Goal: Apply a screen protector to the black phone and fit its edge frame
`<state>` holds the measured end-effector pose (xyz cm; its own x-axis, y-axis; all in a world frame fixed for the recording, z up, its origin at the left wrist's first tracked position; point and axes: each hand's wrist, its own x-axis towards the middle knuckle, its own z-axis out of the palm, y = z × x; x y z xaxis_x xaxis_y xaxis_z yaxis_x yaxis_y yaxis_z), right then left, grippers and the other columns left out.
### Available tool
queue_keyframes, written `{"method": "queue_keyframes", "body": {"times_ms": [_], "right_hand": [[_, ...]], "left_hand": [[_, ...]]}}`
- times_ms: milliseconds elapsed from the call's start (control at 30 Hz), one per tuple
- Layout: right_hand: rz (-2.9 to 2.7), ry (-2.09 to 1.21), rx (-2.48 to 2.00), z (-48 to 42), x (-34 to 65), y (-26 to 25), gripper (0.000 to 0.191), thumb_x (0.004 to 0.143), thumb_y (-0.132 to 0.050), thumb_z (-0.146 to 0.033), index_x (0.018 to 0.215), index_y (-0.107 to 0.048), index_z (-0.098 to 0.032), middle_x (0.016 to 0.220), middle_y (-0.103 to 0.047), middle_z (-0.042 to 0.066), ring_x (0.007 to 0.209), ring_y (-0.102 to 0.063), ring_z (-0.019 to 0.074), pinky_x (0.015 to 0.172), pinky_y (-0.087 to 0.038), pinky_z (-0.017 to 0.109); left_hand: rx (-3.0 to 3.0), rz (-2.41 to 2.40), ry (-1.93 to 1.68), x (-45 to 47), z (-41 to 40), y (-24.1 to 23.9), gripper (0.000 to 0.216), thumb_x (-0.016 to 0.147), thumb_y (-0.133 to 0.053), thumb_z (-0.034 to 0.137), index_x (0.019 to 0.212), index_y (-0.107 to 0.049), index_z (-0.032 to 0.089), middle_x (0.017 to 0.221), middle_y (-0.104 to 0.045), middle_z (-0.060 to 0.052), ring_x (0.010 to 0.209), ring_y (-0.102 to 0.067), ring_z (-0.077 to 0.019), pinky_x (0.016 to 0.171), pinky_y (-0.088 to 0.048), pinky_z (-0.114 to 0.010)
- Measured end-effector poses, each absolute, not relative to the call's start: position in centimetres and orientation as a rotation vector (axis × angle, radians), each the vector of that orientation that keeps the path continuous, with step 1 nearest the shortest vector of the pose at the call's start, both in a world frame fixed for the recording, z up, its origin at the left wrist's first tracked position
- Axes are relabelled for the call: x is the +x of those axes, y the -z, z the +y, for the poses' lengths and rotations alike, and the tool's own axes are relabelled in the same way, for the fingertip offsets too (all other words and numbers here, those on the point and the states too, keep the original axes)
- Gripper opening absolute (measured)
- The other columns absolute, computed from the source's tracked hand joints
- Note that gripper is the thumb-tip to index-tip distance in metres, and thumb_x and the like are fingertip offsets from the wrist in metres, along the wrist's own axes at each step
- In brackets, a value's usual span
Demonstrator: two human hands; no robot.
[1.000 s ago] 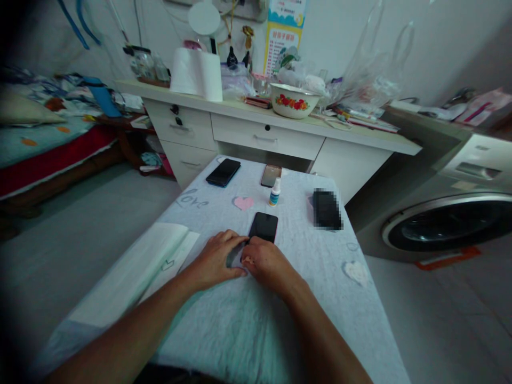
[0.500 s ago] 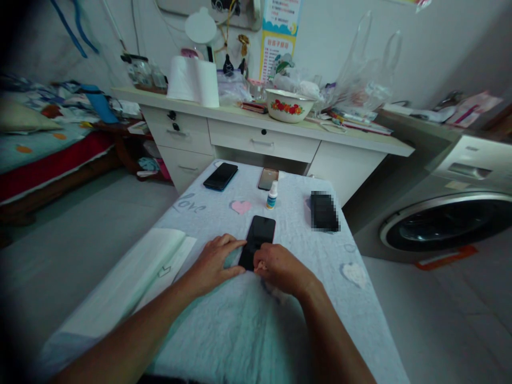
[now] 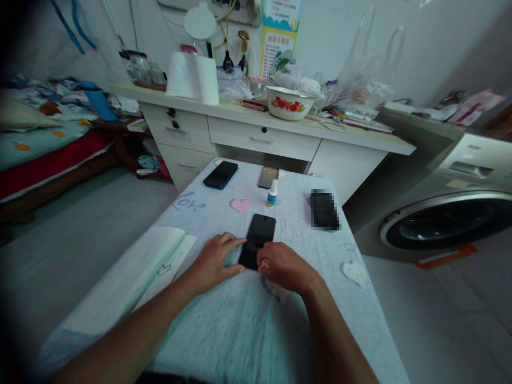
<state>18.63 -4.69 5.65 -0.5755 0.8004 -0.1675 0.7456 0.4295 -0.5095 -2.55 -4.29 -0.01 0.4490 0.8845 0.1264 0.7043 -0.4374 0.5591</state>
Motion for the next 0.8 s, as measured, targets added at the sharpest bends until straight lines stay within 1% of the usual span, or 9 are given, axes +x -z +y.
{"method": "queue_keyframes", "body": {"times_ms": [100, 267, 633, 700, 800], "right_hand": [[-2.547, -0.799, -1.371, -4.7, 17.9, -5.2, 0.01, 0.079, -0.058, -0.009, 0.073, -0.064, -0.015, 0.075, -0.054, 0.0, 0.064, -0.047, 0.0091, 0.06, -0.031, 0.021], [-2.448, -0.706, -1.325, -4.5, 16.8, -3.9, 0.009, 0.081, -0.059, -0.01, 0.077, -0.065, -0.016, 0.08, -0.055, 0.001, 0.069, -0.049, 0.0105, 0.065, -0.034, 0.022], [-2.224, -0.437, -1.535, -2.7, 17.5, -2.2, 0.007, 0.086, -0.06, -0.015, 0.083, -0.066, -0.015, 0.083, -0.056, 0.003, 0.076, -0.053, 0.0135, 0.07, -0.038, 0.025], [-2.217, -0.439, -1.532, -2.7, 17.6, -2.3, 0.007, 0.086, -0.06, -0.015, 0.083, -0.066, -0.016, 0.084, -0.057, 0.003, 0.077, -0.053, 0.0136, 0.071, -0.038, 0.025], [-2.265, -0.556, -1.442, -3.3, 17.2, -2.6, 0.006, 0.084, -0.062, -0.015, 0.081, -0.067, -0.016, 0.082, -0.057, 0.002, 0.074, -0.053, 0.0122, 0.068, -0.038, 0.024]], "left_hand": [[2.271, 1.345, -0.577, -2.5, -4.3, 0.1, 0.056, 0.072, -0.073, 0.033, 0.125, -0.056, 0.027, 0.111, -0.058, -0.004, 0.103, -0.053, -0.0239, 0.091, -0.04, -0.038], [2.28, 1.344, -0.583, -2.5, -4.1, 0.3, 0.057, 0.071, -0.073, 0.034, 0.125, -0.056, 0.026, 0.111, -0.058, -0.004, 0.103, -0.053, -0.024, 0.092, -0.04, -0.038], [2.276, 1.36, -0.554, -2.5, -4.2, 0.2, 0.056, 0.072, -0.073, 0.034, 0.125, -0.056, 0.027, 0.112, -0.058, -0.004, 0.104, -0.052, -0.024, 0.092, -0.039, -0.038], [2.28, 1.355, -0.555, -2.5, -4.2, 0.2, 0.057, 0.072, -0.073, 0.034, 0.125, -0.056, 0.027, 0.112, -0.058, -0.004, 0.104, -0.052, -0.0241, 0.092, -0.04, -0.038], [2.28, 1.358, -0.543, -2.5, -4.1, 0.1, 0.057, 0.072, -0.073, 0.035, 0.126, -0.055, 0.026, 0.112, -0.058, -0.004, 0.104, -0.053, -0.0243, 0.092, -0.04, -0.039]]}}
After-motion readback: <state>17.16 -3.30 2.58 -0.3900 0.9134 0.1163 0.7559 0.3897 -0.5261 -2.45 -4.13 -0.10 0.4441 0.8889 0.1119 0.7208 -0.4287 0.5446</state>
